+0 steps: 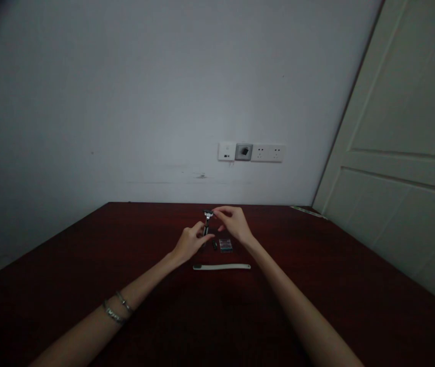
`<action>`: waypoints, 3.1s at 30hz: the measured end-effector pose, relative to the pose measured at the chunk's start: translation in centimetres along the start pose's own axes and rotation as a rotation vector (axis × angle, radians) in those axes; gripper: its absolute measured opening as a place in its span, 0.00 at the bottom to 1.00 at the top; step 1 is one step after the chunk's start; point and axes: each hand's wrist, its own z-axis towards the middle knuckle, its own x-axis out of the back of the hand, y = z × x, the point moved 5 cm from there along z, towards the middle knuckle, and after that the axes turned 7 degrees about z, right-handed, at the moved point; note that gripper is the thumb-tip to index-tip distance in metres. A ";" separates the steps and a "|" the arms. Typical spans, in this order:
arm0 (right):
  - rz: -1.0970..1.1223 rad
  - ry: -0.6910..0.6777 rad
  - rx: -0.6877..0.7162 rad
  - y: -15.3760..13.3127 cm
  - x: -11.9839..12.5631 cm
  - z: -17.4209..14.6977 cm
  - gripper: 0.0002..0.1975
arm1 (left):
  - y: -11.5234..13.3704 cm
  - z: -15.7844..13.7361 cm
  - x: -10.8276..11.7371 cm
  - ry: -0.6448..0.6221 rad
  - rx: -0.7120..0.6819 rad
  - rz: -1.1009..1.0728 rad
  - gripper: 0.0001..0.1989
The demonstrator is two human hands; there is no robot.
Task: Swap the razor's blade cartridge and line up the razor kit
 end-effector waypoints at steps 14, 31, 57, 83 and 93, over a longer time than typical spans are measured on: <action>-0.055 -0.065 0.025 -0.4 -0.3 -0.2 0.15 | 0.2 0.0 0.2 -0.017 -0.015 0.110 0.13; -0.162 -0.150 0.111 -1.1 -0.4 -0.5 0.14 | 0.6 -0.3 0.0 -0.028 0.000 0.082 0.15; -0.118 -0.067 0.072 -0.9 1.3 0.1 0.17 | -1.3 1.1 -0.2 -0.150 0.092 -0.205 0.15; -0.833 -0.333 0.140 3.2 -5.9 -3.1 0.11 | -3.3 1.4 -0.3 -0.337 0.546 -0.601 0.17; -0.911 -0.378 -0.198 7.0 -5.9 -3.6 0.11 | -6.1 2.5 2.8 -0.319 0.661 -0.114 0.21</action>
